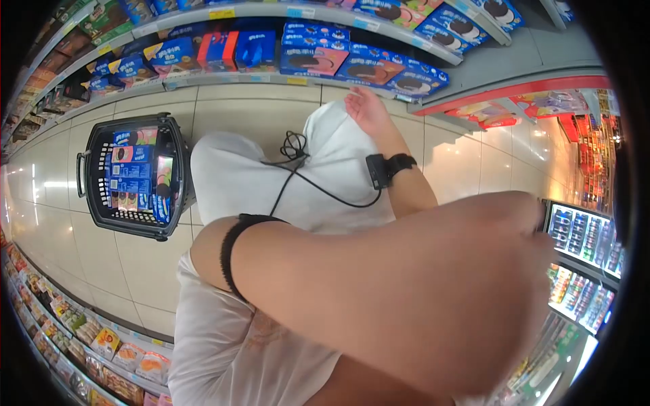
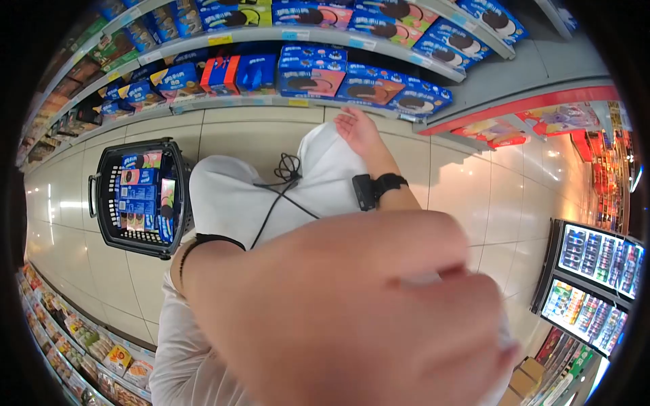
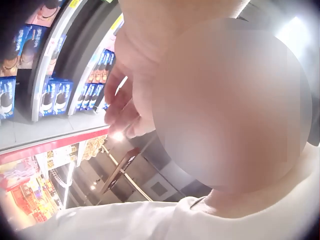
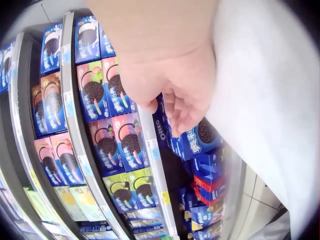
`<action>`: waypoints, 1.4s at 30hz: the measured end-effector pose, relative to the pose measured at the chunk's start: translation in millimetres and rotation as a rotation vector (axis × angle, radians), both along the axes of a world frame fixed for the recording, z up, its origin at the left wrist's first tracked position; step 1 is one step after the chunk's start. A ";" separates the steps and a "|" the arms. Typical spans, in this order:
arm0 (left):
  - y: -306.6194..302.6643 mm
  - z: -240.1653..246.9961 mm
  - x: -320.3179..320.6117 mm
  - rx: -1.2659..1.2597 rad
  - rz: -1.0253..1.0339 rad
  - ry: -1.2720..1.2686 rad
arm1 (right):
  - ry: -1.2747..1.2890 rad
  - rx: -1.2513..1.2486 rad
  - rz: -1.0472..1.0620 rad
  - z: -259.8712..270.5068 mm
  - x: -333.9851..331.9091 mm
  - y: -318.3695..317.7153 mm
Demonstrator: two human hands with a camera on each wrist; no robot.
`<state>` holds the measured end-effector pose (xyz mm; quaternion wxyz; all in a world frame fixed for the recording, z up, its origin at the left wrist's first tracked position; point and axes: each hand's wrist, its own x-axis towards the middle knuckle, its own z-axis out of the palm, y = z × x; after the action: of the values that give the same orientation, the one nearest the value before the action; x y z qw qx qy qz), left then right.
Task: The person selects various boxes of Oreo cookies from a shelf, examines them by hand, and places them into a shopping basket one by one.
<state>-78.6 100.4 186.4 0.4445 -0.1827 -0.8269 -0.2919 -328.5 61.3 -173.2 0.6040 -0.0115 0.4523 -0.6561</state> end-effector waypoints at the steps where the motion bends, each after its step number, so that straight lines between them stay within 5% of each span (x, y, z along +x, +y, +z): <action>1: -4.3 -9.8 -4.1 0.014 -0.037 -0.044 | 0.010 -0.017 0.005 0.0 -0.7 -3.4; 5: -44.0 -61.4 -2.6 0.173 -0.128 -0.328 | -0.018 -0.023 0.005 12.0 3.5 1.6; 9: -82.0 -144.2 30.2 0.877 -0.102 -0.744 | -0.049 -0.006 -0.024 9.2 4.9 3.2; 12: -108.6 -212.2 65.0 1.275 0.053 -0.641 | -0.028 -0.204 -0.132 -19.7 -3.9 8.8; 13: -110.5 -229.6 76.3 1.474 0.178 -0.567 | 0.034 -0.226 0.011 -40.3 -17.5 6.4; 15: -122.7 -267.8 92.2 1.594 0.351 -0.524 | 0.012 -0.127 0.027 -9.8 -10.3 7.0; 20: -132.9 -341.0 105.1 2.093 0.273 -0.176 | -0.027 -0.040 0.025 6.1 1.3 -2.5; 36: -136.4 -344.1 98.1 1.984 0.279 -0.309 | 0.081 0.002 0.057 8.8 1.6 -3.1; 42: -144.3 -334.9 112.4 1.928 0.355 -0.122 | 0.084 0.032 0.076 7.0 -0.1 -5.8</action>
<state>33.8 -43.9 -148.4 0.3973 0.4008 -0.2712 -0.7797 -328.6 55.5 -166.2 0.6092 -0.0464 0.4869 -0.6242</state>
